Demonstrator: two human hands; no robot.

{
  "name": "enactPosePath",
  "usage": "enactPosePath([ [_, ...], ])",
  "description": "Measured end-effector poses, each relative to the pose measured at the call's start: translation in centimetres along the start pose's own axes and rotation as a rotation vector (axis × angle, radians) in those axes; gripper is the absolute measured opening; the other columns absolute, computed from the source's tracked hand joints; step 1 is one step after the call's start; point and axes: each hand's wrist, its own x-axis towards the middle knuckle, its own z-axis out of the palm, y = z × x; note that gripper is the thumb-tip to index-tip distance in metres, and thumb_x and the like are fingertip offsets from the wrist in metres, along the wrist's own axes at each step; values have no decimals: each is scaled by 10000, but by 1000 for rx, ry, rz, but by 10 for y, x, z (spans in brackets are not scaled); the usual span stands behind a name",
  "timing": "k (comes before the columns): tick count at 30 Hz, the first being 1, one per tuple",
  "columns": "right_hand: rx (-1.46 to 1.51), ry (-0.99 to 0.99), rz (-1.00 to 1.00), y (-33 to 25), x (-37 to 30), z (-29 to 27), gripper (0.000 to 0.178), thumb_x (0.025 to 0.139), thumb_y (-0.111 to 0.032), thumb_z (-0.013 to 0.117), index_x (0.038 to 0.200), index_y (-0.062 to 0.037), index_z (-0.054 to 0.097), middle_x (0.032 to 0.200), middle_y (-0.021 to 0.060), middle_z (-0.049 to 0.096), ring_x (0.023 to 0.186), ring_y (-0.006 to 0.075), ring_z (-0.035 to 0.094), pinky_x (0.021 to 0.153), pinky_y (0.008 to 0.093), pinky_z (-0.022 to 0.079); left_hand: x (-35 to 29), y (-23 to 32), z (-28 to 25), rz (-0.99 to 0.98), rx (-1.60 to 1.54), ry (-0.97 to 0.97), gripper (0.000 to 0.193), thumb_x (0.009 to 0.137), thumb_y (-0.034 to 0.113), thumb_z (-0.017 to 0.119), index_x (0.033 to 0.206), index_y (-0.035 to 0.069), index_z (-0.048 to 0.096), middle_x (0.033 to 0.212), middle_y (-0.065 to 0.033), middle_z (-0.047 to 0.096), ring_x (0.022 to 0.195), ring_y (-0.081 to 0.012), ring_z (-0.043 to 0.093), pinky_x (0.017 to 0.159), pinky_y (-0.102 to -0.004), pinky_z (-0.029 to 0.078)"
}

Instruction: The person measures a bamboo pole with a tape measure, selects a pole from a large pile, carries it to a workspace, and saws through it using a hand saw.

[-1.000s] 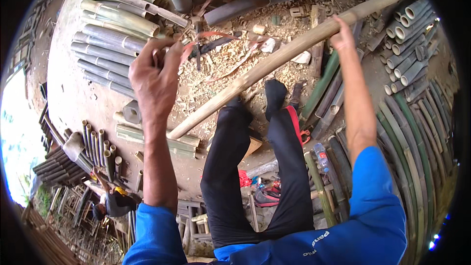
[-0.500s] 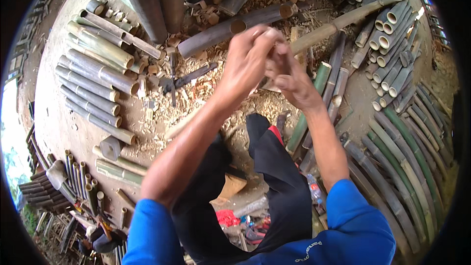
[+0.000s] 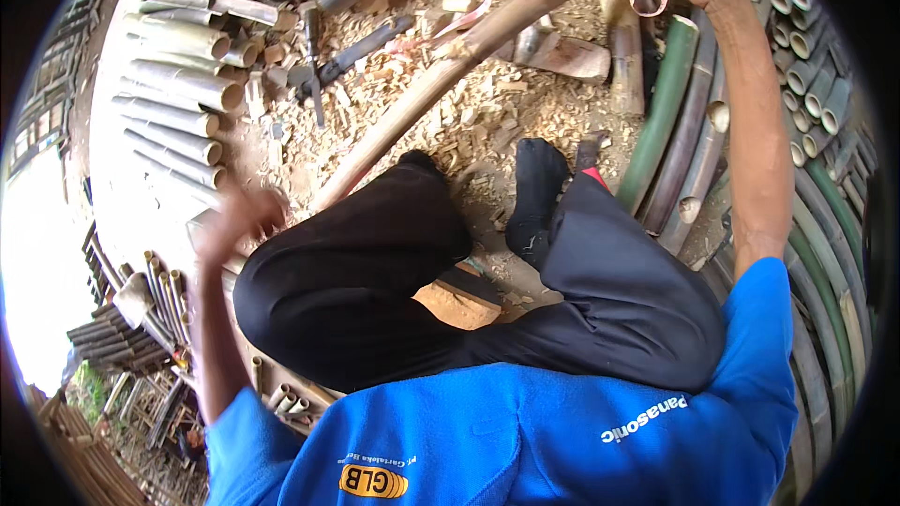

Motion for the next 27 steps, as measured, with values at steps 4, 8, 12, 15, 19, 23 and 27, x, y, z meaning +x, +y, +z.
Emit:
enactPosePath([
  [4, -42, 43, 7, -15, -11, -25, 128, 943, -192, 634, 887, -79, 655, 716, -50, 600, 535, -18, 447, 429, 130, 308, -98, -106, 78, -349, -81, 50, 437, 914, 452, 566, 1018, 41, 671, 732, -26, 627, 612, -113, 569, 579, -282, 470],
  [8, 8, -23, 36, -59, -4, 8, 229, 924, -285, 665, 1014, -76, 641, 701, -76, 505, 520, -15, 398, 414, 136, 272, -165, -154, 130, -557, -171, 61, 406, 916, 411, 571, 1010, 30, 670, 725, -28, 624, 604, -117, 561, 570, -289, 462],
  [12, -129, -91, -39, -91, 6, 15, 160, 891, -121, 661, 1025, -41, 622, 732, -42, 533, 536, 13, 413, 422, 155, 312, -179, -175, 162, -565, -225, 55, 374, 918, 371, 576, 1002, 19, 669, 718, -31, 621, 596, -121, 552, 561, -296, 455],
  [15, -71, -34, -107, -107, 0, 26, 152, 894, -105, 649, 1023, -30, 619, 739, -24, 554, 561, 33, 463, 437, 168, 361, -175, -185, 175, -515, -248, 68, 351, 919, 341, 579, 996, 10, 668, 713, -33, 619, 590, -123, 546, 554, -301, 449],
  [19, -159, -200, -51, -138, -20, 43, 116, 909, -61, 605, 1008, -5, 628, 755, 10, 601, 596, 49, 517, 469, 178, 413, -172, -190, 185, -432, -286, 124, 320, 921, 300, 584, 989, -1, 668, 705, -35, 615, 582, -127, 538, 545, -307, 441],
  [23, -433, -509, 42, -223, -66, 55, 221, 919, -74, 615, 1122, 14, 605, 783, 25, 628, 576, 39, 513, 461, 165, 406, -154, -176, 184, -284, -310, 156, 288, 923, 260, 589, 981, -12, 667, 698, -37, 612, 574, -131, 530, 536, -314, 433],
  [27, -1080, 474, -654, -342, -63, -99, 87, 893, -132, 612, 894, -45, 620, 835, 52, 651, 632, 136, 560, 593, 325, 479, -131, -131, 168, -71, -341, 236, 257, 925, 219, 593, 973, -23, 666, 691, -40, 609, 566, -134, 521, 527, -321, 425],
])
